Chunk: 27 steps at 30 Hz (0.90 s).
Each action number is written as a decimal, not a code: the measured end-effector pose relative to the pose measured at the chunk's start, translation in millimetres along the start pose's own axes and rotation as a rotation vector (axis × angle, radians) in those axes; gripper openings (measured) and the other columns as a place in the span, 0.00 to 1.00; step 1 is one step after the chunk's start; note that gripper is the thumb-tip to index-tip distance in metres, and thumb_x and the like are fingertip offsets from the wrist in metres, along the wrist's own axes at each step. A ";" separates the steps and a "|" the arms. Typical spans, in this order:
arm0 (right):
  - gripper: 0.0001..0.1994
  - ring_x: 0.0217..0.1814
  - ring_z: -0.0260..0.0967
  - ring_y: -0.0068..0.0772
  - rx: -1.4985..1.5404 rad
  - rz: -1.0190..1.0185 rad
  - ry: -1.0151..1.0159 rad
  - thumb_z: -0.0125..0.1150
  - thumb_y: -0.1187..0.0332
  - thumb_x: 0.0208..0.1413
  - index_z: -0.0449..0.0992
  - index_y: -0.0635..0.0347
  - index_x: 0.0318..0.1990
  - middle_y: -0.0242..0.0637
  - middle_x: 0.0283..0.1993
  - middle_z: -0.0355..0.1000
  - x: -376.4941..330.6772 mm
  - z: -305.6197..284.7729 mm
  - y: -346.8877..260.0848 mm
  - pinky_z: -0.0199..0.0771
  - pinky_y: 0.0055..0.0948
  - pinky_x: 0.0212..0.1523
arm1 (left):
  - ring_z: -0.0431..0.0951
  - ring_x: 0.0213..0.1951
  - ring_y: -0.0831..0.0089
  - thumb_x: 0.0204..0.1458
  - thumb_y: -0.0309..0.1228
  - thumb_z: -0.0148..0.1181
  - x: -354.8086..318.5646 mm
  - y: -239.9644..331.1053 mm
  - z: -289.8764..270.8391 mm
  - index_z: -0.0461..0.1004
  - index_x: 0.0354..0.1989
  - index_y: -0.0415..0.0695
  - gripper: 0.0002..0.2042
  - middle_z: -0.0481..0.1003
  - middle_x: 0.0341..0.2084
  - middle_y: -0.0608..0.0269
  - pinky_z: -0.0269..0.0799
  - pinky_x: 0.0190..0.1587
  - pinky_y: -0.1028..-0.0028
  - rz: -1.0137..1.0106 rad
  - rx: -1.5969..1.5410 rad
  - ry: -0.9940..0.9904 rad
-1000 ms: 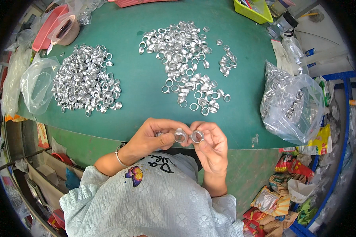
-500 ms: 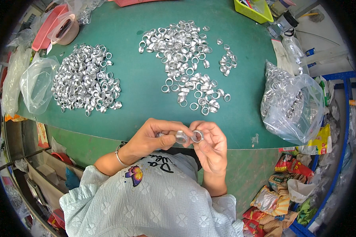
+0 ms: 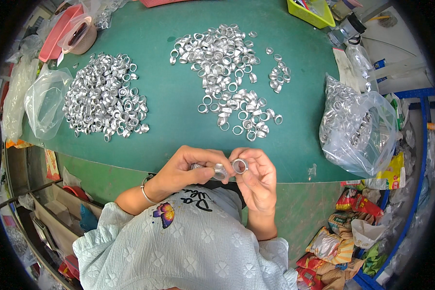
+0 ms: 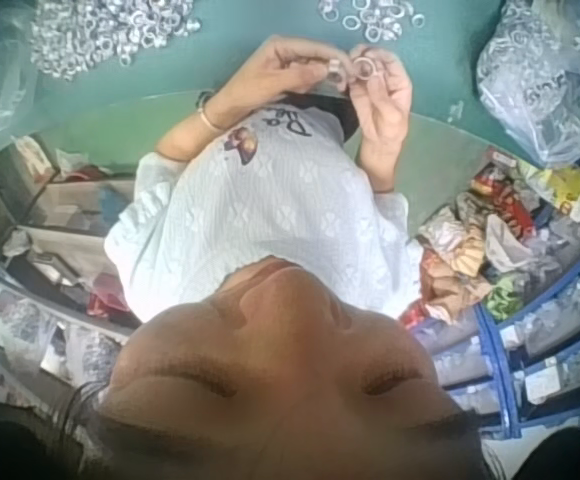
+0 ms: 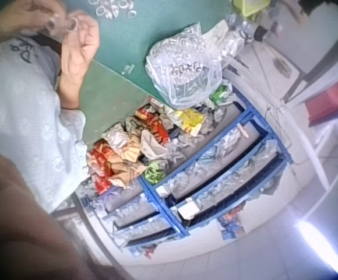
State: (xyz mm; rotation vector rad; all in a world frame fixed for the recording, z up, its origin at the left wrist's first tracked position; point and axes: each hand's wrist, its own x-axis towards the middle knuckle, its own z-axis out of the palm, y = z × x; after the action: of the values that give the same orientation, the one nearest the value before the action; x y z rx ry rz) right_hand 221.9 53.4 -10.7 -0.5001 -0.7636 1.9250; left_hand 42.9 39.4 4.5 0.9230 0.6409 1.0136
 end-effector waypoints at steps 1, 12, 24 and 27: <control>0.13 0.37 0.62 0.31 -0.003 0.005 -0.003 0.53 0.74 0.53 0.65 0.66 0.45 0.47 0.39 0.63 0.1 -0.3 0.1 0.69 0.30 0.34 | 0.56 0.19 0.87 0.51 0.41 0.53 0.1 -0.9 0.5 0.76 0.37 0.40 0.16 0.72 0.25 0.68 0.51 0.22 0.84 0.006 -0.006 0.006; 0.15 0.36 0.62 0.29 0.043 -0.031 0.111 0.51 0.70 0.56 0.64 0.68 0.48 0.48 0.43 0.64 3.9 -4.1 4.0 0.65 0.29 0.40 | 0.59 0.18 0.86 0.52 0.27 0.44 -0.3 -6.8 -9.8 0.70 0.39 0.36 0.11 0.70 0.25 0.63 0.51 0.18 0.83 -0.209 -0.461 0.021; 0.15 0.46 0.65 0.38 -1.450 -0.415 0.030 0.62 0.79 0.37 0.74 0.66 0.38 0.39 0.44 0.72 10.1 3.3 8.2 0.64 0.35 0.48 | 0.75 0.41 0.65 0.57 0.30 0.45 11.9 -34.7 0.1 0.68 0.42 0.33 0.12 0.72 0.36 0.55 0.76 0.40 0.70 -0.245 -0.626 0.240; 0.13 0.46 0.65 0.37 -1.281 -0.397 0.140 0.61 0.79 0.40 0.74 0.66 0.38 0.39 0.43 0.71 12.4 -10.4 -9.8 0.64 0.33 0.48 | 0.75 0.42 0.64 0.55 0.28 0.46 9.1 -45.1 -9.5 0.70 0.39 0.33 0.11 0.72 0.35 0.54 0.76 0.40 0.71 -0.304 -0.634 0.261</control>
State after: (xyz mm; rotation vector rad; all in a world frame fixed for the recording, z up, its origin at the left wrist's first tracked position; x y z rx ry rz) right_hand 229.1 70.8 -11.6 -1.1049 -1.8039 0.8243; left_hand 58.1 40.6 -40.0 0.1322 0.5989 0.9799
